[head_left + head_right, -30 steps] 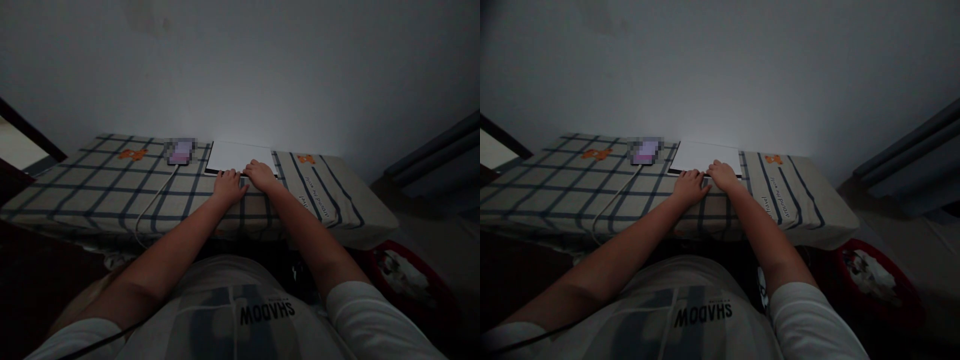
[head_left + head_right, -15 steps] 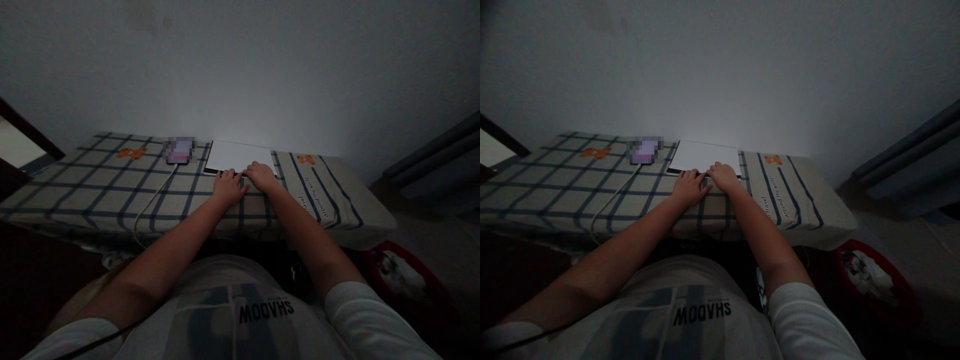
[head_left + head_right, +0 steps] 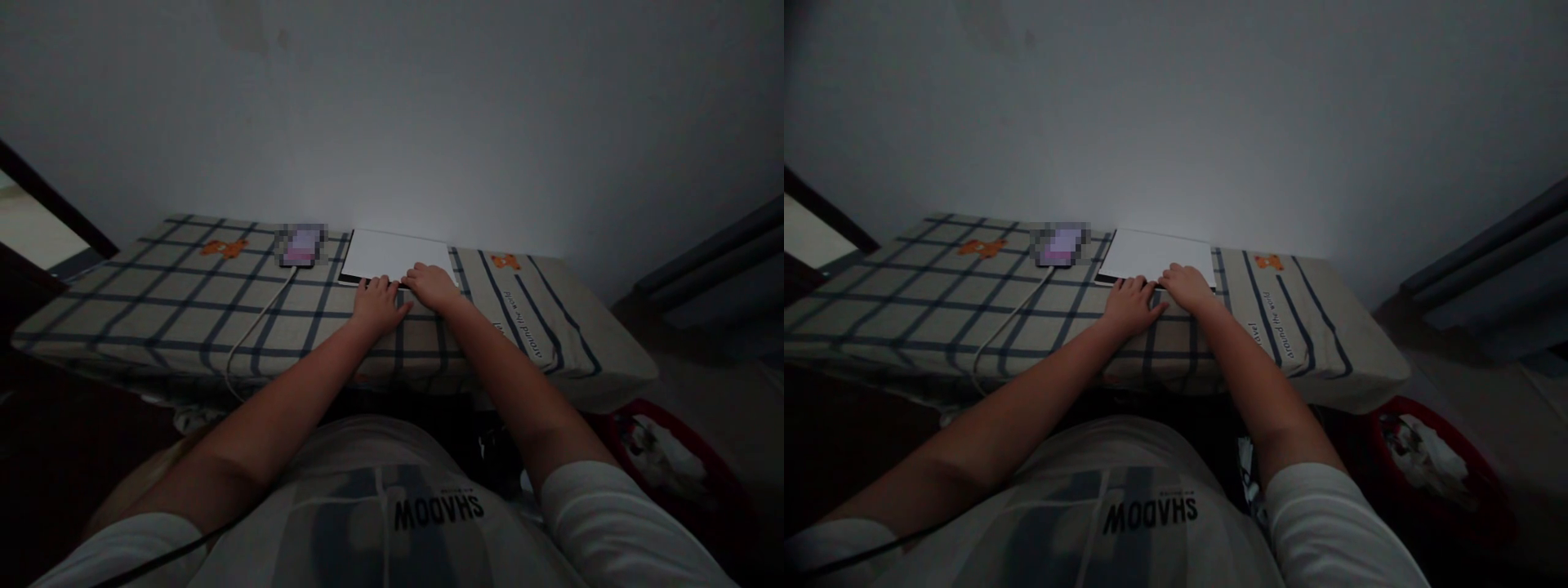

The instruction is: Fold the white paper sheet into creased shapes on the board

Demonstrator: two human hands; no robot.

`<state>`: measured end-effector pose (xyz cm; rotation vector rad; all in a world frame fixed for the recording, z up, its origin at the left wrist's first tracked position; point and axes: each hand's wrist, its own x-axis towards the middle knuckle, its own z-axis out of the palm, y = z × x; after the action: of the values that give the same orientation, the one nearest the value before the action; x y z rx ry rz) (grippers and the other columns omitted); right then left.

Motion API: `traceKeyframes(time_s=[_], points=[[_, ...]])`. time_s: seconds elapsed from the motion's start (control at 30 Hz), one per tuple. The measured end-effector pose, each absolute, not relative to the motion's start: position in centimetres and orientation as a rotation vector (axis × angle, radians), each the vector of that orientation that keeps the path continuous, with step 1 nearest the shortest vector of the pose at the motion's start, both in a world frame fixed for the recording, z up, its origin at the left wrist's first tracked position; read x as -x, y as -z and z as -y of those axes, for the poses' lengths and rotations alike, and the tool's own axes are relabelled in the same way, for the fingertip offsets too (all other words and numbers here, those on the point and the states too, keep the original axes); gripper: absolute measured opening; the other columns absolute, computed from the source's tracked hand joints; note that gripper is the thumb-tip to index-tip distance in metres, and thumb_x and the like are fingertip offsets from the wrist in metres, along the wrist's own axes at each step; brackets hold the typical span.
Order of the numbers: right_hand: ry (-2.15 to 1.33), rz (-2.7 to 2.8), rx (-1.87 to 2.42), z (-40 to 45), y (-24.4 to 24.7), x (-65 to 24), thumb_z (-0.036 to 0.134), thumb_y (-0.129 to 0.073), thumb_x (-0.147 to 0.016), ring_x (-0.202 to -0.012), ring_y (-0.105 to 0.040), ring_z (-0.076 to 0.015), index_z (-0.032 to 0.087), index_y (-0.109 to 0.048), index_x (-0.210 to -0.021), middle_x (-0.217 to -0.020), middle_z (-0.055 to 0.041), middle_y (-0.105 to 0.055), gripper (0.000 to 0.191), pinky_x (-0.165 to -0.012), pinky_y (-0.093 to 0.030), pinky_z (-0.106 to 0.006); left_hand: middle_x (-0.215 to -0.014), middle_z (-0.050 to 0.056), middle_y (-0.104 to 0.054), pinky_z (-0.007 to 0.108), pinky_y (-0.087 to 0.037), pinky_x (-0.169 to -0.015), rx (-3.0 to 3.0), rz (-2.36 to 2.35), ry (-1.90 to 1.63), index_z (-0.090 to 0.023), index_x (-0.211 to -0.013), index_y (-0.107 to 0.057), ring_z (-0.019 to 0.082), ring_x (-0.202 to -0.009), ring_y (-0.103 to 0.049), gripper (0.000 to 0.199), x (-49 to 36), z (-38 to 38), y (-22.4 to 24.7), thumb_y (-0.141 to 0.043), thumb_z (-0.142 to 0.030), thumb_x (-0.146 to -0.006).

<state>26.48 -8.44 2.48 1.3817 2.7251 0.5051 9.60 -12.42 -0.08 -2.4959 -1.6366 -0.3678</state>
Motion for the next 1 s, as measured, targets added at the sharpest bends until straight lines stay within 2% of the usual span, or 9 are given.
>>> traceKeyframes(time_s=[0.37,0.63,0.73,0.87,1.0], points=[[-0.47,-2.672,-1.462,9.1,-2.8,-29.0,0.021,-0.047,-0.103,-0.116,-0.055,-0.0269,0.019,-0.072,-0.119,-0.113,-0.0112,-0.071,0.029,-0.08,-0.041,-0.035,-0.144,0.016,-0.057,0.054,-0.026,-0.119,2.502,1.655,0.388,-0.02,-0.141,-0.055,0.033,-0.133,-0.051,0.06,-9.6,12.2,0.3,-0.042,-0.06,-0.1],[-0.474,-2.673,-1.536,9.5,-2.4,-29.6,0.023,-0.047,-0.104,-0.115,-0.054,-0.0268,0.02,-0.072,-0.118,-0.113,-0.0116,-0.07,0.03,-0.079,-0.041,-0.034,-0.141,0.019,-0.06,0.056,-0.021,-0.122,2.475,1.595,0.411,-0.013,-0.139,-0.057,0.035,-0.132,-0.05,0.06,-9.7,12.4,0.6,-0.041,-0.056,-0.1],[-0.484,-2.686,-1.532,9.5,-2.3,-29.5,0.023,-0.045,-0.104,-0.115,-0.054,-0.0266,0.021,-0.072,-0.118,-0.113,-0.0104,-0.071,0.03,-0.078,-0.041,-0.034,-0.147,0.017,-0.057,0.055,-0.019,-0.124,2.515,1.505,0.399,-0.013,-0.142,-0.056,0.033,-0.137,-0.048,0.058,-9.7,12.2,0.8,-0.039,-0.051,-0.102],[-0.478,-2.688,-1.537,9.4,-2.1,-29.0,0.024,-0.043,-0.105,-0.116,-0.054,-0.0262,0.021,-0.071,-0.122,-0.115,-0.0107,-0.07,0.033,-0.078,-0.042,-0.033,-0.161,0.01,-0.046,0.05,-0.022,-0.125,2.637,1.455,0.341,-0.02,-0.152,-0.048,0.027,-0.148,-0.039,0.055,-9.8,11.8,0.9,-0.035,-0.044,-0.104],[-0.482,-2.689,-1.548,9.3,-1.9,-28.4,0.026,-0.043,-0.105,-0.115,-0.055,-0.0263,0.02,-0.071,-0.123,-0.116,-0.0114,-0.07,0.034,-0.077,-0.043,-0.034,-0.161,0.012,-0.046,0.051,-0.024,-0.124,2.662,1.479,0.34,-0.017,-0.154,-0.046,0.028,-0.149,-0.04,0.057,-9.8,11.7,0.7,-0.036,-0.044,-0.104]])
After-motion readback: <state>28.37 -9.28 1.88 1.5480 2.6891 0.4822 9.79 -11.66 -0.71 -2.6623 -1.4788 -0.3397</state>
